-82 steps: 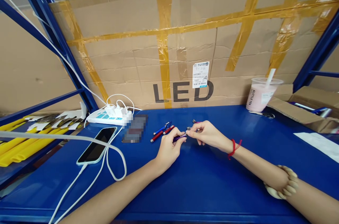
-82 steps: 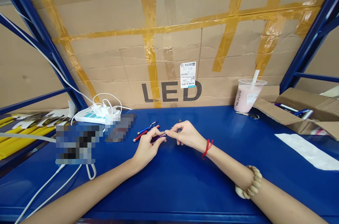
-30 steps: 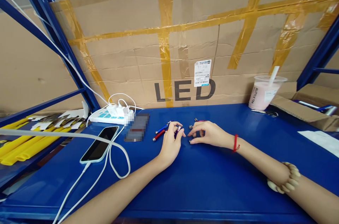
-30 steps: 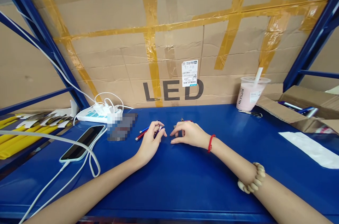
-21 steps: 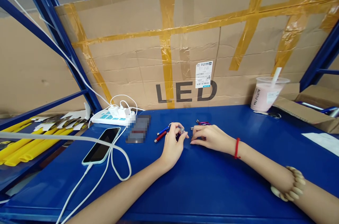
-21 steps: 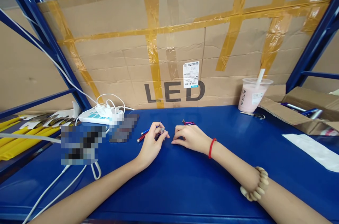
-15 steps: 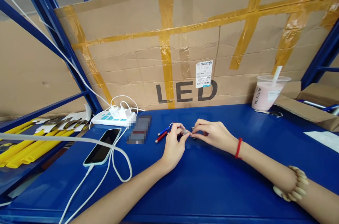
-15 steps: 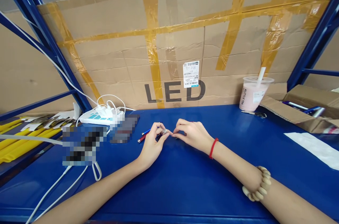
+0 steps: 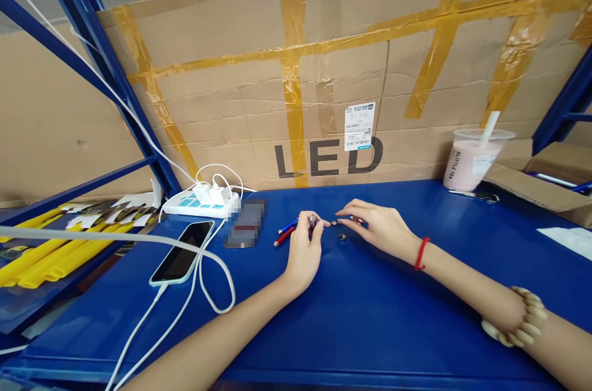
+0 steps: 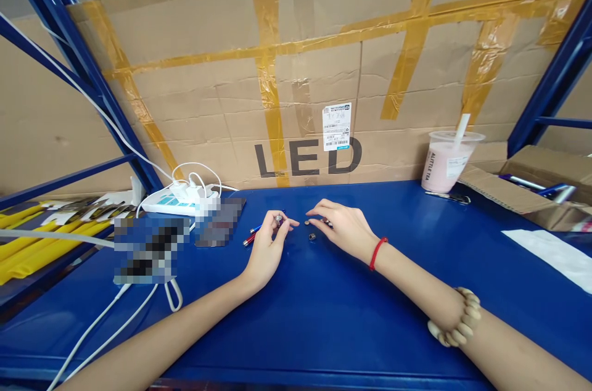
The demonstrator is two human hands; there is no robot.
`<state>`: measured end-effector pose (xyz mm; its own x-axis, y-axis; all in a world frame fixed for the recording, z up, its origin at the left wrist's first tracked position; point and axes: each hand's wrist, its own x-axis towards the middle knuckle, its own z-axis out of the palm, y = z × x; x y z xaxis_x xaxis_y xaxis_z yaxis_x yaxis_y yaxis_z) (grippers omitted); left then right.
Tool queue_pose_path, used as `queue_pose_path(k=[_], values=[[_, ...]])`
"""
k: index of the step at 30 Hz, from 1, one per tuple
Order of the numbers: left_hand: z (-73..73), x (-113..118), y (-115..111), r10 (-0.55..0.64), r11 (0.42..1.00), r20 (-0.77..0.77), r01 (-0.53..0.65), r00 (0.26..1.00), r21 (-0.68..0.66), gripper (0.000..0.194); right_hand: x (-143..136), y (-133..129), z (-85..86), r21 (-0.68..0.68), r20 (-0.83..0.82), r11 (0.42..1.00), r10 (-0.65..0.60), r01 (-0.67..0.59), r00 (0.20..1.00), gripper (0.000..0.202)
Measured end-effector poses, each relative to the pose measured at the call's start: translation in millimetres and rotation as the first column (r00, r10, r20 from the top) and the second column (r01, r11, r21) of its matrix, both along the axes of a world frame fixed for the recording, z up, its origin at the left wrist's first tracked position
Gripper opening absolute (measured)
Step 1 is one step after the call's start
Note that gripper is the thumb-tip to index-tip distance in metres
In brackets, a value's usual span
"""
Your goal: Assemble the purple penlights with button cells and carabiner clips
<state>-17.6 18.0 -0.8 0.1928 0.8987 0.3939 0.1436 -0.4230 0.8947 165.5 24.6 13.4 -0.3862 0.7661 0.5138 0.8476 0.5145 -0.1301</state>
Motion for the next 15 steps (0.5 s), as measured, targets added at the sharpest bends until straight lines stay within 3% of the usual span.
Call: queue_pose_path(k=[5,8,15], values=[[0.3,-1,1,0.002,1.0,0.0,-0.002,1.0,0.021,0.01,-3,3,-8.1,-0.13,0.074,0.979,0.17,-0.159,0.983,0.049],[-1.3,-1,1,0.005,0.999,-0.011,-0.005,1.0,0.037,0.01,-5,2,-10.4,-0.189,0.088,0.966,0.198,-0.179,0.976,0.057],[-2.4,-1,1,0.004,0.999,-0.014,-0.003,1.0,0.043,0.012,-11,-3,-7.3,-0.2,0.075,0.951,0.253,-0.234,0.964,0.04]])
